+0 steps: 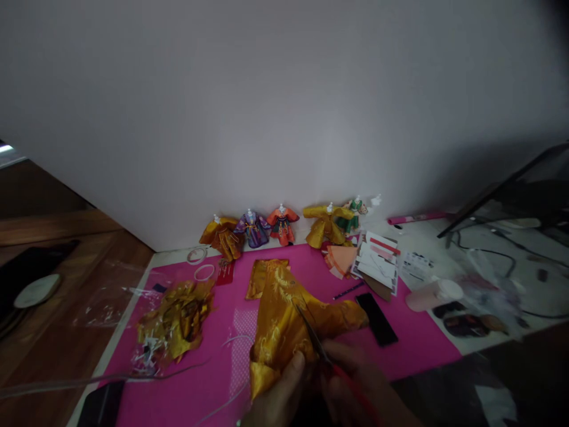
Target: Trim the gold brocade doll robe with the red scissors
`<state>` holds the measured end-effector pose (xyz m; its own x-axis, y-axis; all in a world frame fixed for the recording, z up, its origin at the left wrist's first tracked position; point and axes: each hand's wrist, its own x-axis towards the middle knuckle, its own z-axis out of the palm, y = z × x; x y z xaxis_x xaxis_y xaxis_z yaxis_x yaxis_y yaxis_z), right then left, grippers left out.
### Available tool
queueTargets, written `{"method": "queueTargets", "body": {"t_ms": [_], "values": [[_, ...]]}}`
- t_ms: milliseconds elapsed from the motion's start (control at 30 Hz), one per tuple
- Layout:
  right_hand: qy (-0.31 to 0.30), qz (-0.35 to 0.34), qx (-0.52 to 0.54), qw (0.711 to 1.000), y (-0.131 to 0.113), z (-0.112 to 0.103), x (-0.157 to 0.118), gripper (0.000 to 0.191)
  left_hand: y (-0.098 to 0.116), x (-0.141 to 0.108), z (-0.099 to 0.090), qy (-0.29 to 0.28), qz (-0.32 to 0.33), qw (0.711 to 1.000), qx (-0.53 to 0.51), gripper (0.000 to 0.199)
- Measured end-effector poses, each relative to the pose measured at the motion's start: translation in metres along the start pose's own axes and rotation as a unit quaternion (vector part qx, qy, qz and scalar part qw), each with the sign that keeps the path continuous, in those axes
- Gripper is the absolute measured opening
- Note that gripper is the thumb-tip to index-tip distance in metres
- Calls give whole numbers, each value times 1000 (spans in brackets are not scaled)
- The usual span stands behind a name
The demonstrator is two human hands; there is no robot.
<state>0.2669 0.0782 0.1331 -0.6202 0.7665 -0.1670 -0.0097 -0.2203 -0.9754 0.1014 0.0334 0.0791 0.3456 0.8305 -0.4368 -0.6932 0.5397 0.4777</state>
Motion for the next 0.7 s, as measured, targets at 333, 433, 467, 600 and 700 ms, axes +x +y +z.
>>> {"method": "queueTargets", "body": {"t_ms": [333,433,467,600,700], "values": [[7,-2,-21,1000,-2,-1,-2,71,-7,3,-1,-43,-44,997,-51,29],[11,1,-18,1000,-1,0,-2,69,-4,4,3,-59,-45,996,-45,29],[13,1,-19,1000,0,1,-2,68,-3,4,4,-62,-44,996,-46,29],[16,-9,-21,1000,0,1,-3,69,-1,3,2,-75,-53,994,-52,29],[19,-13,-28,999,0,0,-4,70,-4,3,-1,-72,-50,995,-49,29]]}}
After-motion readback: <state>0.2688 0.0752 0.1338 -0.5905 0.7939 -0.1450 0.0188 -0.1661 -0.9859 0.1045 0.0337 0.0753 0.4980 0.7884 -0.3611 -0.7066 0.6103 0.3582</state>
